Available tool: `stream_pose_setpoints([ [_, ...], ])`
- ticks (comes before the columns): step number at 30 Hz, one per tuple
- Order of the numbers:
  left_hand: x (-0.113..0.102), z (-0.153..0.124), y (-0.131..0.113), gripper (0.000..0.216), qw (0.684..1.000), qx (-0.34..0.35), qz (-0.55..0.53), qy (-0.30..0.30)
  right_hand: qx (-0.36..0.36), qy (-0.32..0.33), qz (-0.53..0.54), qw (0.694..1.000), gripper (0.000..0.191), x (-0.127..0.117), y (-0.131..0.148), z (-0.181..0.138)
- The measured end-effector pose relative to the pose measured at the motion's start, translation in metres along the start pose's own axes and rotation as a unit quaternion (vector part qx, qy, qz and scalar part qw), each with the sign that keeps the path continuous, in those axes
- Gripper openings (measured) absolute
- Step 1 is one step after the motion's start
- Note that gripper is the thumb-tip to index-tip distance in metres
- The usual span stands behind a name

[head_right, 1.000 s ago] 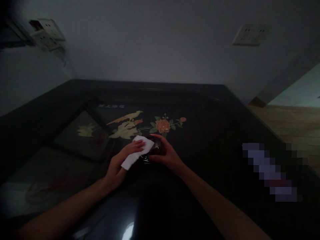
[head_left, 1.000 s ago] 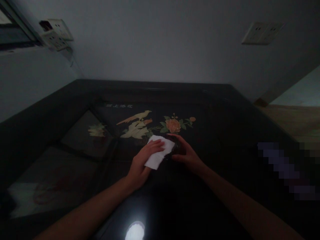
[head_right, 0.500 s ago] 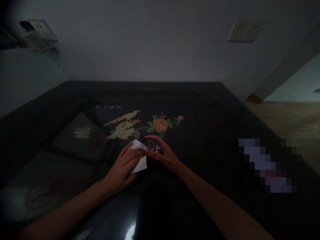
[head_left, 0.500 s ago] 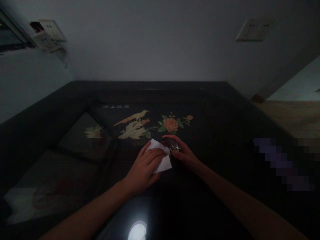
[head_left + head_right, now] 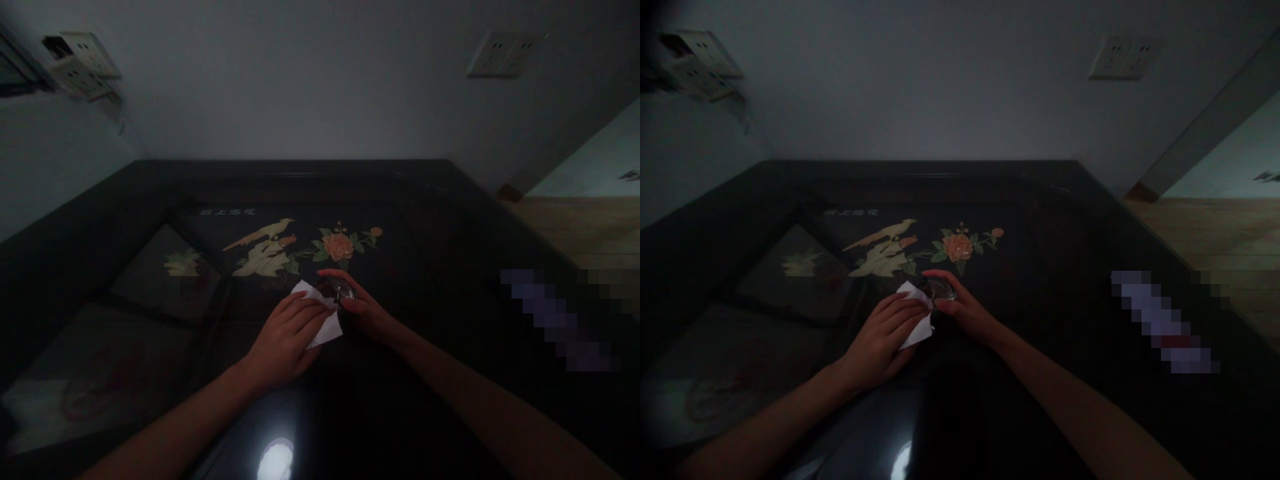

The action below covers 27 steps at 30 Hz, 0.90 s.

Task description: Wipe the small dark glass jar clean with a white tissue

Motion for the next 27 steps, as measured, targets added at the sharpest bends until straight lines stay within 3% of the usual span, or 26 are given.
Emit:
stream_pose_setpoints([
  [7, 0.007, -0.006, -0.014, 0.054, 0.981, -0.098, -0.162, -0.035, -0.002, -0.01, 0.011, 1.0, 0.054, -0.003, -0.002, 0.002],
  [13, 0.009, -0.008, -0.015, 0.064, 0.979, -0.071, -0.192, -0.013, -0.028, -0.031, -0.053, 0.998, 0.055, -0.006, 0.0, 0.002],
  [18, 0.008, -0.006, -0.011, 0.06, 0.985, -0.076, -0.154, 0.005, -0.03, -0.017, -0.049, 0.998, 0.055, -0.003, 0.0, 0.001],
  [23, 0.003, 0.002, -0.013, 0.049, 0.998, -0.031, -0.034, 0.043, -0.024, -0.016, -0.036, 0.999, 0.053, -0.004, -0.002, 0.001],
  [27, -0.002, 0.005, -0.015, 0.039, 0.998, -0.032, 0.053, 0.028, -0.029, -0.018, -0.066, 0.997, 0.053, -0.003, 0.0, 0.001],
])
Point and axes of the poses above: each hand's wrist, its own z-axis towards the middle knuckle, its own x-axis out of the palm, y = z × x, the point moved 2 cm from there along z, towards the middle knuckle, and after that the axes turned 10 degrees about x, right-handed, at the moved point
